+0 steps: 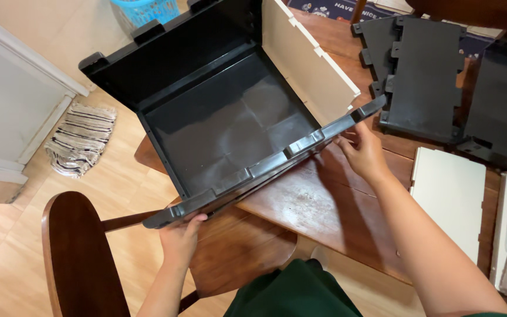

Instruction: The person assembles a black plastic storage box by attaching corner pieces and inserting white dividers. They handle multiple black panels and white inserts, fitting them together on a wooden table.

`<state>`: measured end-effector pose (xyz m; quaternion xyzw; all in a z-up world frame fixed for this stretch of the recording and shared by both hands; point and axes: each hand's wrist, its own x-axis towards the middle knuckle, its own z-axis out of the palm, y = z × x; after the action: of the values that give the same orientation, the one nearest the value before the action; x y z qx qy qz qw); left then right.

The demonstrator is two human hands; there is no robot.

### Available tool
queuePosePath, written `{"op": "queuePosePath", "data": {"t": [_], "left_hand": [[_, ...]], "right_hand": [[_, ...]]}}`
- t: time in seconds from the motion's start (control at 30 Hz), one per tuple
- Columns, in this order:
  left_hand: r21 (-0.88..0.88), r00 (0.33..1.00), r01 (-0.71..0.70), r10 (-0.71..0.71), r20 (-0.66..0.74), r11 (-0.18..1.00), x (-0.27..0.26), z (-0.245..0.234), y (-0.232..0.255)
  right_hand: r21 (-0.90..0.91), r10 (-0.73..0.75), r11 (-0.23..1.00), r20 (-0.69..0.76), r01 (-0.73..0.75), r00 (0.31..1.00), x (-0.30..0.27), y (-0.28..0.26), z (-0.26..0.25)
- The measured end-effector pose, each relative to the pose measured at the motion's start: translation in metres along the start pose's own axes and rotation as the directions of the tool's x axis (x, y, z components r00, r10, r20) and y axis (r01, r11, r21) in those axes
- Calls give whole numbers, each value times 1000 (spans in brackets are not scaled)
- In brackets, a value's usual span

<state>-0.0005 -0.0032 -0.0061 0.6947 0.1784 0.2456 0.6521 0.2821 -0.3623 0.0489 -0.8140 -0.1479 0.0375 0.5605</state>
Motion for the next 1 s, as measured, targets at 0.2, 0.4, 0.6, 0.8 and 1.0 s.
{"op": "queuePosePath", "data": {"t": [0.2,0.4,0.6,0.8,1.0], "left_hand": [[52,978,210,-209,-21,976,12,-5,-52],[154,949,313,-317,1,937,33,23,-27],[14,982,68,-69,176,998,37,118,10],[324,846,128,-273,458,938,48,121,46],[538,822,6,-311,477,843,37,114,36]], "right_hand": [[-45,-25,999,11,26,1000,10,17,-1],[-57,70,996,2,-70,998,33,53,-11],[-7,114,993,-33,-114,993,62,90,-82],[113,69,991,-12,-67,998,68,113,-108],[-194,-63,979,-17,59,998,62,103,-111]]}}
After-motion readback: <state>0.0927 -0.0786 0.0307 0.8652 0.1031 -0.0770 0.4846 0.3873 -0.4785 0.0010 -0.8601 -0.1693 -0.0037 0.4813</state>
